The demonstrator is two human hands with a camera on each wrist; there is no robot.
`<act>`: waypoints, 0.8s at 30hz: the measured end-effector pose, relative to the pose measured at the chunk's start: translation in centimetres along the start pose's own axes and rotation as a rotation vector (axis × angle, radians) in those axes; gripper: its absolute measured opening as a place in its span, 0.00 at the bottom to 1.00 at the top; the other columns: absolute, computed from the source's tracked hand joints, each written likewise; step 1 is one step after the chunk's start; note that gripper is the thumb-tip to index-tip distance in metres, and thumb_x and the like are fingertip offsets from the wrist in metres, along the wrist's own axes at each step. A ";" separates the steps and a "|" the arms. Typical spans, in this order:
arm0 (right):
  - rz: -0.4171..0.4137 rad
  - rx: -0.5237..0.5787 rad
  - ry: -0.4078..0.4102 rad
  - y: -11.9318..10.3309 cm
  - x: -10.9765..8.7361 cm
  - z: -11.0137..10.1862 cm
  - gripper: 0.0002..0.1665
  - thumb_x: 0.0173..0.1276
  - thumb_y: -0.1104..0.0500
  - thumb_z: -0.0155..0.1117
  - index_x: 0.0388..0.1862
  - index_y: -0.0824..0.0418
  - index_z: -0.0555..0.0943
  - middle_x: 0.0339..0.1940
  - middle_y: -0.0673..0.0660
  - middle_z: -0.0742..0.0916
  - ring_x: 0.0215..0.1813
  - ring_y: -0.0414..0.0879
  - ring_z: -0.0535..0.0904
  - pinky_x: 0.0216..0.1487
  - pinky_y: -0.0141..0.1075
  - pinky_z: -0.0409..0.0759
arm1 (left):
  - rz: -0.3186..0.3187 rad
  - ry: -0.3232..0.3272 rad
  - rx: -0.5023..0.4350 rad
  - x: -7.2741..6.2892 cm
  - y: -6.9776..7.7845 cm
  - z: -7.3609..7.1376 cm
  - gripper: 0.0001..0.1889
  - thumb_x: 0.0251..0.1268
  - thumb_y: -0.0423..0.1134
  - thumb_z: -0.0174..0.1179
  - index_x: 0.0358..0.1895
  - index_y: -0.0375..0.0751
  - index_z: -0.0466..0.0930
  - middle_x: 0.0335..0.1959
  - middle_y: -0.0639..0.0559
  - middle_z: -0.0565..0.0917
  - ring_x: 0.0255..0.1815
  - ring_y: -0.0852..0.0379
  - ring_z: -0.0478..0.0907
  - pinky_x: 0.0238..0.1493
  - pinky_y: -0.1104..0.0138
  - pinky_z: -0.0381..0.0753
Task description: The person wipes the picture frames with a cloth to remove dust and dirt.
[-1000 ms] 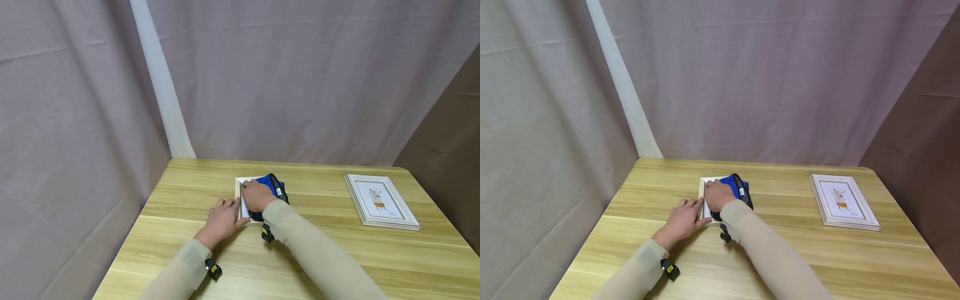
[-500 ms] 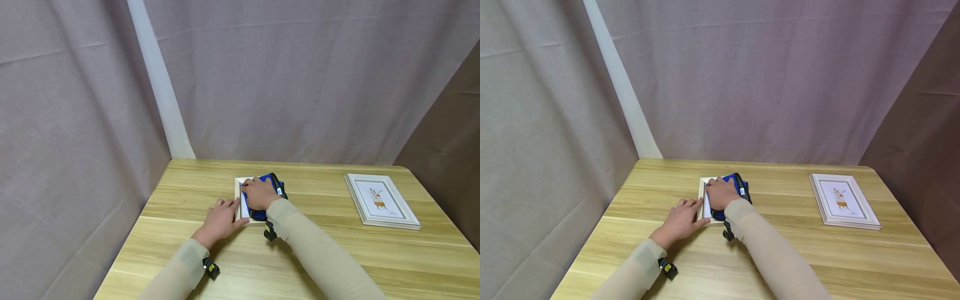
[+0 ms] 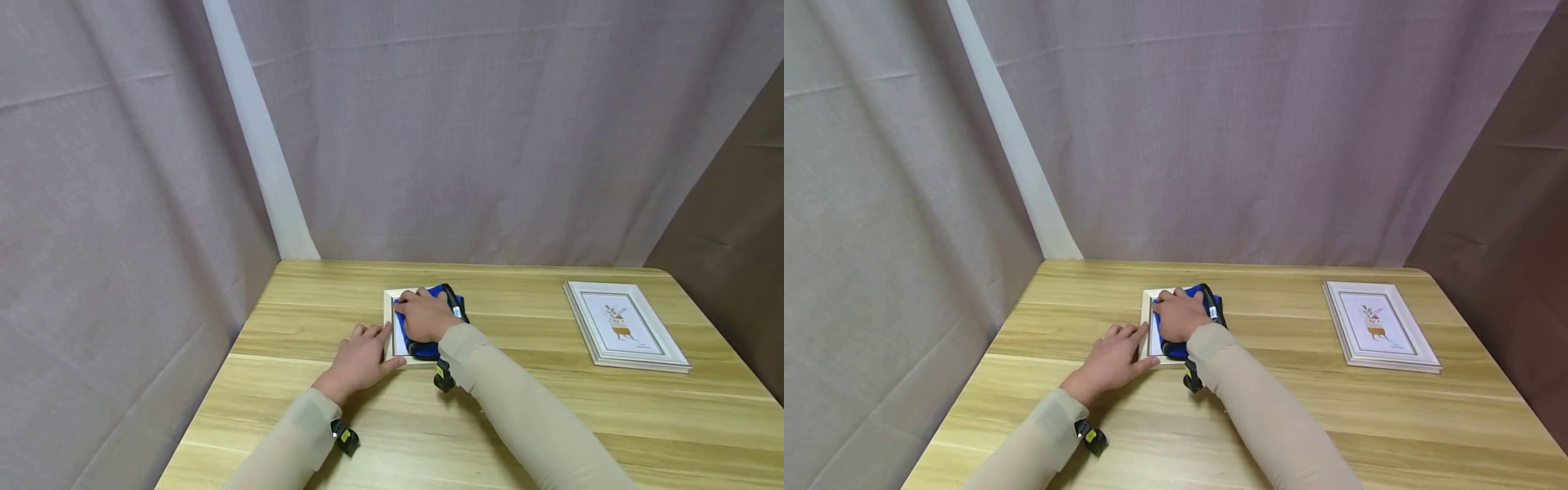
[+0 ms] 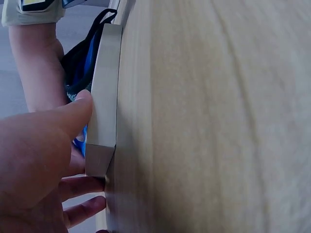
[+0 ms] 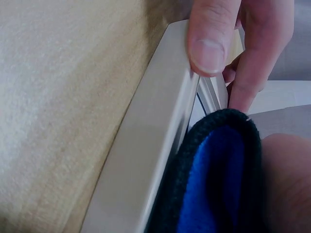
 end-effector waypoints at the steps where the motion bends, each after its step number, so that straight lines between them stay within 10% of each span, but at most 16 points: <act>1: -0.001 0.002 0.000 0.0 0.0 0.0 0.29 0.85 0.53 0.54 0.81 0.46 0.79 0.81 0.51 0.77 0.77 0.56 0.72 0.69 0.72 0.69 | -0.002 -0.002 0.002 0.0 0.0 0.0 0.47 0.79 0.72 0.57 0.87 0.43 0.64 0.79 0.43 0.75 0.72 0.40 0.71 0.61 0.34 0.78; 24: -0.036 0.066 0.018 -0.3 -1.3 -0.2 0.27 0.84 0.50 0.62 0.78 0.49 0.82 0.77 0.54 0.80 0.74 0.63 0.75 0.64 0.76 0.74 | -0.016 -0.001 0.006 -0.1 0.0 0.1 0.47 0.79 0.72 0.57 0.87 0.43 0.64 0.80 0.45 0.74 0.74 0.40 0.70 0.65 0.31 0.75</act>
Point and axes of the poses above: each hand's wrist, its own x-axis towards the middle knuckle, its own z-axis out of the palm, y = z × x, the point moved 2 cm from there along x, towards the middle knuckle
